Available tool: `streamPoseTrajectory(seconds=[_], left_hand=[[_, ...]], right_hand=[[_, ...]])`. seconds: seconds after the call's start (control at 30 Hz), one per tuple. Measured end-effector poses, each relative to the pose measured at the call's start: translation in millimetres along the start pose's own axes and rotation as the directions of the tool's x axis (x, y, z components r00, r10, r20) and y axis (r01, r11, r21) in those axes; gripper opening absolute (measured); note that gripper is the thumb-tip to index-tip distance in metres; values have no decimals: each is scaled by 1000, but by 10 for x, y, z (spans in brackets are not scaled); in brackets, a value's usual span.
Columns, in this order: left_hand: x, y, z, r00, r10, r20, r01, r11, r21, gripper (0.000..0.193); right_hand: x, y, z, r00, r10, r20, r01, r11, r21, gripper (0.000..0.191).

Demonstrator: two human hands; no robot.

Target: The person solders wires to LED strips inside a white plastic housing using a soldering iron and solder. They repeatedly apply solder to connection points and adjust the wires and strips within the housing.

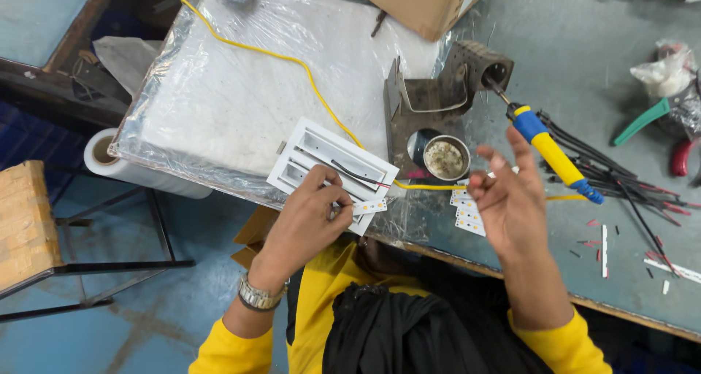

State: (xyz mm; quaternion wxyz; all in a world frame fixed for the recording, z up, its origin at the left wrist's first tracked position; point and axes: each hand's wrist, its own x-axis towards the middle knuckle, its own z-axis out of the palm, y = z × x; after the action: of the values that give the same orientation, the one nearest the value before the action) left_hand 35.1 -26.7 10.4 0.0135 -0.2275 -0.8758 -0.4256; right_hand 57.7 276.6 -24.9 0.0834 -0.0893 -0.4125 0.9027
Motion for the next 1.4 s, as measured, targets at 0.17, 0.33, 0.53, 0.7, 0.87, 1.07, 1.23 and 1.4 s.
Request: streamPoseTrajectory(seconds=[0.17, 0.33, 0.53, 0.7, 0.87, 1.07, 1.23, 1.4], left_hand=[[-62, 11, 99, 999, 28, -34, -27, 999, 19, 13], [-92, 49, 207, 991, 81, -106, -83, 996, -12, 19], [-113, 97, 264, 989, 18, -145, -29, 997, -72, 18], [-167, 133, 360, 978, 53, -203, -71, 994, -80, 21], [-215, 135, 447, 960, 69, -270, -87, 995, -55, 23], [-240, 217, 508, 889, 168, -426, -124, 984, 129, 15], [-65, 180, 420, 840, 242, -486, -149, 963, 223, 22], [211, 72, 403, 888, 290, -356, -227, 951, 208, 30]], right_hand=[[-246, 74, -50, 993, 13, 116, -1, 995, -102, 53], [-306, 156, -147, 994, -44, 105, 70, 962, -264, 49], [-265, 328, -220, 986, -49, 157, 98, 943, -319, 43], [-283, 396, -325, 983, -30, 181, 96, 924, -371, 40], [-346, 418, -387, 987, -15, 159, 94, 860, -502, 38], [-474, 591, -335, 955, -166, 246, 290, 698, -655, 25], [-555, 747, -340, 957, -139, 257, 279, 688, -670, 21], [-565, 790, -460, 944, -145, 296, 316, 651, -690, 22]])
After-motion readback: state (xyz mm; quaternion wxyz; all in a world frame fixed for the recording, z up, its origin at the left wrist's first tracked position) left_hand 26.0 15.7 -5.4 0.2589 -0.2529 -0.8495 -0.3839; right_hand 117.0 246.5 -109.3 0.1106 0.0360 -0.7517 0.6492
